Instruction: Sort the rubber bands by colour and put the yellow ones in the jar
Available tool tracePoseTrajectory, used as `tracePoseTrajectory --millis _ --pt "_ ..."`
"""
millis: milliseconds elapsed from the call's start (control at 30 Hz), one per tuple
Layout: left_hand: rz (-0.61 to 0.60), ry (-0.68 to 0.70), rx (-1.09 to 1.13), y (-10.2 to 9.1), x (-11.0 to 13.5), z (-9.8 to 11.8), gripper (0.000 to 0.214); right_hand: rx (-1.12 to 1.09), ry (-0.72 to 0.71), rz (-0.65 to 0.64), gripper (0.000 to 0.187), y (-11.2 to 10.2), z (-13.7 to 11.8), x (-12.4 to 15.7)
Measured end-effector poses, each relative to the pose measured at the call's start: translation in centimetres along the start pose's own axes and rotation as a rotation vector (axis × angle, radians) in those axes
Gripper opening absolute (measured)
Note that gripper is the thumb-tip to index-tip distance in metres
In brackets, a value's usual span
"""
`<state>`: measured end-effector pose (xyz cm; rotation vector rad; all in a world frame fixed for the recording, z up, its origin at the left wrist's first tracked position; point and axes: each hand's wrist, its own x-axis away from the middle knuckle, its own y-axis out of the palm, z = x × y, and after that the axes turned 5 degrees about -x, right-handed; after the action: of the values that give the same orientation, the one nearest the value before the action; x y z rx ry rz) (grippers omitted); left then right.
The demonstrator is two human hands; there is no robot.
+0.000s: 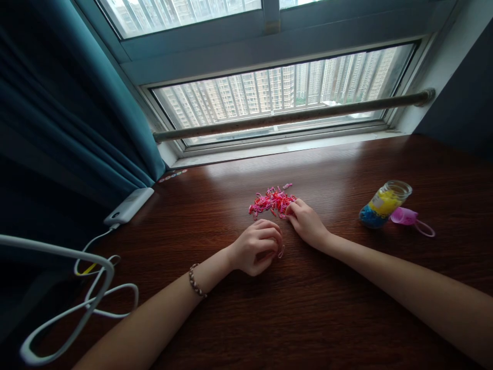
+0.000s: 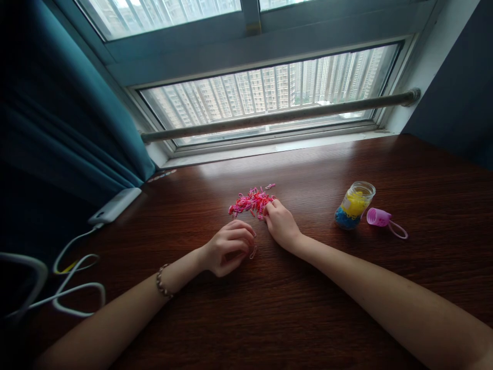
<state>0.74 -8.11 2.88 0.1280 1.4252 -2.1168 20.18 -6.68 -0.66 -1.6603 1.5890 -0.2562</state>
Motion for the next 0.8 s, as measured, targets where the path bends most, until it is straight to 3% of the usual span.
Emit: tracePoseTrajectory --millis 133,267,333,433,500,567,700,800 --pt "0.145 -0.113 0.008 0.0 0.0 -0.7 0.013 -0.037 0.002 0.065 0.009 0.1 0.0 -0.1" --pt "0.497 -0.411 -0.026 -0.4 0.3 -2.9 0.016 -0.168 -0.003 0.088 0.004 -0.3 -0.8 0.0" --pt "0.624 -0.575 -0.019 -0.6 0.5 -4.5 0.018 -0.275 -0.066 -0.003 0.004 -0.7 -1.5 0.3" --pt "0.747 -0.782 0.069 -0.6 0.9 -7.0 0.019 -0.4 -0.212 -0.27 0.007 -1.4 -2.5 0.8" --pt "0.794 -0.859 0.157 -0.5 1.1 -8.1 0.018 -0.412 -0.314 -0.432 0.007 -1.7 -2.9 1.1" --pt "0.806 -0.875 0.2 -0.3 1.2 -8.7 0.018 -0.38 -0.356 -0.463 0.008 -1.7 -2.9 1.2" --pt "0.768 -0.859 0.191 0.1 1.3 -9.0 0.02 -0.235 -0.207 -0.202 0.009 -0.9 -2.0 0.9" --pt "0.693 -0.899 0.14 0.3 1.5 -9.1 0.017 -0.119 -0.113 -0.158 0.01 -0.3 -1.5 0.7"
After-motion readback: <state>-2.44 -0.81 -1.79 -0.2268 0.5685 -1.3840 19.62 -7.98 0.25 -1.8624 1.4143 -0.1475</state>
